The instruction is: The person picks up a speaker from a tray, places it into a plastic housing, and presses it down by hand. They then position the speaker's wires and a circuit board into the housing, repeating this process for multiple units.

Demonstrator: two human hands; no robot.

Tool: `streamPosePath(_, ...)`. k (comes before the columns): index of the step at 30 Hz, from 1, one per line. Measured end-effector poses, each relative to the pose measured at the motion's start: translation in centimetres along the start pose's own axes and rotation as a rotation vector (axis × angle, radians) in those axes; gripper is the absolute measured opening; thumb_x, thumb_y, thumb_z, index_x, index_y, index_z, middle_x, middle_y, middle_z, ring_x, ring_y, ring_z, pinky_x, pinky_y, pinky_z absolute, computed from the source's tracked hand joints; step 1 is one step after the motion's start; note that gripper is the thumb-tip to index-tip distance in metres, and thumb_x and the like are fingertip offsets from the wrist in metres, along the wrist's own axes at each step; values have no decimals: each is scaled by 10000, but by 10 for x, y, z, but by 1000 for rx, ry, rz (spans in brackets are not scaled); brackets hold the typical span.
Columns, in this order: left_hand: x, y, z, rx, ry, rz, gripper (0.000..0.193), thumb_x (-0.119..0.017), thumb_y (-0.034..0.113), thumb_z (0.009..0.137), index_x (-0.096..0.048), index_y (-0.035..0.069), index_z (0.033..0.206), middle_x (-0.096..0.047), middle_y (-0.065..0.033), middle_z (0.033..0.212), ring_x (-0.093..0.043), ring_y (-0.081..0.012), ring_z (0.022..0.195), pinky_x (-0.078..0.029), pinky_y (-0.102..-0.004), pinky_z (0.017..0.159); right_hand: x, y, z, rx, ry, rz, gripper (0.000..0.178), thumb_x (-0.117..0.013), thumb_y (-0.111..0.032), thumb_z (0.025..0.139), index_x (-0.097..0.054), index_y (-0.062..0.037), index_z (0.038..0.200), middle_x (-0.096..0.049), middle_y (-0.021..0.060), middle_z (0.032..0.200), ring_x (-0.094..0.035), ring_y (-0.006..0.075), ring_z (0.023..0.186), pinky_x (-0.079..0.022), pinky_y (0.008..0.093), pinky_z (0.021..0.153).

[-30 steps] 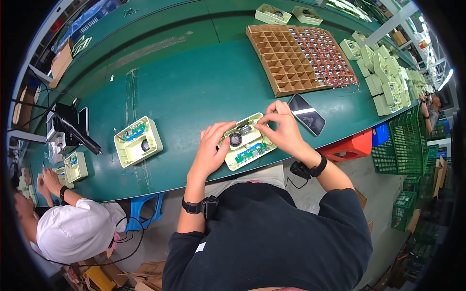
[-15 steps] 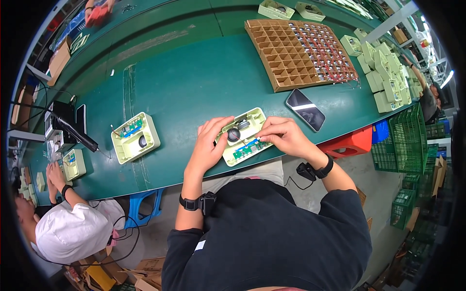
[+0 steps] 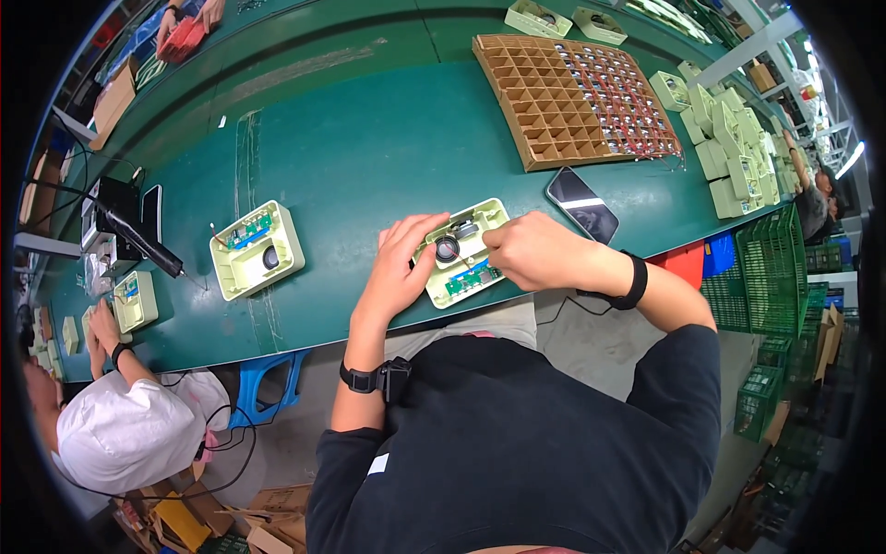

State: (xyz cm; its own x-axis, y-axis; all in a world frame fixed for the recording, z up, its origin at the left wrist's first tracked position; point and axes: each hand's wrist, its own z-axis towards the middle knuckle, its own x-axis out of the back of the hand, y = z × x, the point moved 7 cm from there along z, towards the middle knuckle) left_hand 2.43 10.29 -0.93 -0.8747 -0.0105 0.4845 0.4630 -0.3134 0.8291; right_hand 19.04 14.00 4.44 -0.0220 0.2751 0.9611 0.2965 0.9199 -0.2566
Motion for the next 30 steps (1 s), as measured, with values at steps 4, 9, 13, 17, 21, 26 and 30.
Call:
streamPosePath(4, 1, 1, 0, -11, 10, -3, 425, -580, 91, 969, -643, 91, 1389, -664, -97, 1305, -598, -272, 1204, -377, -387, 1048, 0, -18, 14, 115, -94, -171, 59, -734, -88, 675, -710, -36, 691, -687, 111, 844, -710, 309, 726, -555, 437, 611)
streamPosePath(9, 0, 1, -1, -23, 13, -6, 429, -583, 93, 971, -639, 94, 1397, -663, -97, 1307, -598, -271, 1204, -378, -388, 1046, -13, -37, 27, 133, -106, -271, 53, -747, -100, 660, -712, -62, 647, -695, 131, 746, -728, 283, 689, -577, 404, 595)
streamPosePath(13, -1, 1, 0, -32, 1, -3, 433, -586, 92, 971, -637, 95, 1402, -660, -95, 1307, -599, -272, 1201, -378, -391, 1051, -9, -44, 36, 133, -160, -333, 42, -752, -93, 664, -716, -71, 661, -693, 118, 701, -731, 262, 683, -571, 393, 572)
streamPosePath(17, 0, 3, 0, -40, 10, -4, 436, -593, 82, 967, -636, 95, 1401, -657, -101, 1304, -601, -275, 1202, -377, -393, 1059, -4, -45, 43, 183, -168, -332, 55, -738, -91, 676, -690, -73, 655, -645, 108, 598, -713, 290, 630, -551, 404, 554)
streamPosePath(21, 2, 2, -1, -22, 6, -16, 431, -629, 74, 946, -646, 83, 1376, -658, -114, 1291, -597, -297, 1211, -386, -401, 1060, -17, -32, 45, 107, -56, -388, 76, -757, -111, 684, -692, -77, 702, -652, 118, 616, -710, 293, 622, -542, 418, 543)
streamPosePath(26, 58, 2, -25, -39, 325, 134, 322, -679, 56, 922, -689, 29, 1242, -667, -152, 1239, -628, -337, 1148, -484, -423, 981, -15, -6, 41, 176, 4, -158, 152, -782, -164, 722, -698, -49, 777, -668, 143, 668, -713, 353, 668, -550, 463, 575)
streamPosePath(30, 140, -35, -84, 309, 687, 234, 255, -688, 80, 935, -697, 23, 1184, -673, -163, 1180, -629, -341, 1050, -504, -433, 928, -3, 1, 37, 257, -90, 99, 250, -816, -234, 726, -699, -29, 808, -686, 160, 723, -716, 390, 723, -559, 501, 618)
